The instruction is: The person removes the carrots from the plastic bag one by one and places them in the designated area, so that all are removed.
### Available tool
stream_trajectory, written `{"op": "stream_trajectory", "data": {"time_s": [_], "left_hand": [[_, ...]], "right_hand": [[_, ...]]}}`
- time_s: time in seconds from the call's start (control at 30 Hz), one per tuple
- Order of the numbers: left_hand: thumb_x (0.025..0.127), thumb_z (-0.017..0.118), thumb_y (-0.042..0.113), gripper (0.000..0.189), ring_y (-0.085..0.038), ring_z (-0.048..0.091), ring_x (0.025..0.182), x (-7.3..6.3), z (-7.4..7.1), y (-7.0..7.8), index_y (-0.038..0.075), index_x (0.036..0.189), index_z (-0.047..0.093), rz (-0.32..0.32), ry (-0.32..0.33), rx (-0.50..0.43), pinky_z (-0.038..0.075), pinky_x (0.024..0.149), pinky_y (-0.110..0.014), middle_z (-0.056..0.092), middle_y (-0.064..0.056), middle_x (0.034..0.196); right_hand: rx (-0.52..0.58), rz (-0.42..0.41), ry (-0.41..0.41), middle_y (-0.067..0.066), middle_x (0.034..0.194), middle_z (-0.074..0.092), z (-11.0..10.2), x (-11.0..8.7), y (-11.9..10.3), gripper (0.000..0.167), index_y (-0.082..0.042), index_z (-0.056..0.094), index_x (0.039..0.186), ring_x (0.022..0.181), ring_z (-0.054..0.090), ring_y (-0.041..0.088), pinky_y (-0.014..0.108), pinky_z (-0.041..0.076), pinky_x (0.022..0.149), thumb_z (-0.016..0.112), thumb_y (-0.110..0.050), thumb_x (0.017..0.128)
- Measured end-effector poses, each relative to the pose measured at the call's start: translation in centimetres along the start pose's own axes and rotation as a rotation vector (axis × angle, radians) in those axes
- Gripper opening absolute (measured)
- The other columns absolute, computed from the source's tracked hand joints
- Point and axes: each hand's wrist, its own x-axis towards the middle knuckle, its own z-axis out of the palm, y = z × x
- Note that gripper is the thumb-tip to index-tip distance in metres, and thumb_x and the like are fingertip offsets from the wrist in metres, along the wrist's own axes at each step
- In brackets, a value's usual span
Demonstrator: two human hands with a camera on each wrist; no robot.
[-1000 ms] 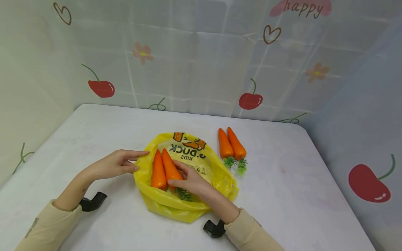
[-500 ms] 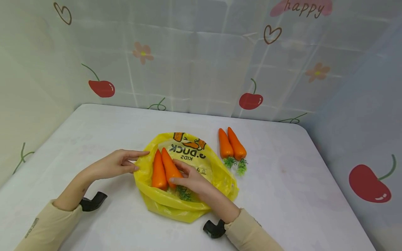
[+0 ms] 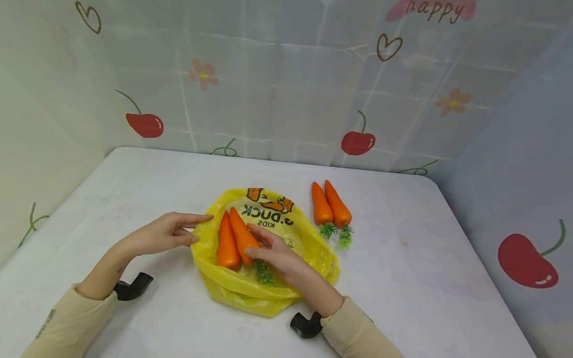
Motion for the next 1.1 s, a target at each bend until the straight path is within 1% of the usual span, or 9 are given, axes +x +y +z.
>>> {"op": "stream_trajectory", "data": {"time_s": [0.27,0.6,0.77,0.93,1.1], "left_hand": [[0.09,0.059,-0.003,0.05,-0.018,0.062,0.089,0.0,0.0,0.0,-0.006,0.137,0.042,-0.002,0.002,-0.005,0.052,0.078,-0.028,0.043,-0.027,0.134],[0.089,0.059,-0.003,0.051,-0.019,0.063,0.091,0.0,0.0,0.0,-0.005,0.137,0.042,-0.001,0.006,0.021,0.052,0.078,-0.027,0.043,-0.027,0.135],[0.089,0.059,-0.002,0.05,-0.02,0.063,0.093,0.0,0.0,0.0,-0.006,0.137,0.042,0.005,0.005,0.011,0.052,0.078,-0.028,0.044,-0.026,0.134],[0.089,0.059,-0.002,0.05,-0.02,0.063,0.093,0.0,0.1,-0.1,-0.006,0.136,0.043,-0.001,0.009,0.018,0.052,0.078,-0.027,0.045,-0.026,0.133],[0.089,0.059,-0.002,0.05,-0.02,0.063,0.093,0.1,0.1,-0.2,-0.006,0.136,0.043,0.0,0.01,0.019,0.052,0.077,-0.027,0.045,-0.026,0.134]], "right_hand": [[0.015,-0.044,-0.022,0.012,0.147,0.03,-0.1,-0.4,-0.4,0.064,-0.006,0.031,0.146,0.129,0.032,0.027,0.038,0.027,0.106,0.061,-0.008,0.089],[0.034,-0.065,-0.007,0.009,0.147,0.03,-0.5,-1.2,-1.5,0.064,-0.01,0.033,0.145,0.126,0.034,0.025,0.036,0.031,0.103,0.062,-0.009,0.089],[0.044,-0.076,-0.021,0.01,0.148,0.029,-0.8,-1.6,-2.0,0.064,-0.01,0.031,0.146,0.126,0.033,0.026,0.038,0.029,0.104,0.061,-0.01,0.09],[0.052,-0.09,-0.024,0.007,0.149,0.027,-1.0,-1.9,-2.4,0.065,-0.012,0.03,0.147,0.128,0.031,0.025,0.039,0.026,0.106,0.061,-0.011,0.091],[0.05,-0.091,-0.002,0.006,0.148,0.029,-1.2,-2.5,-2.9,0.063,-0.014,0.032,0.146,0.126,0.033,0.025,0.038,0.027,0.105,0.061,-0.012,0.091]]}}
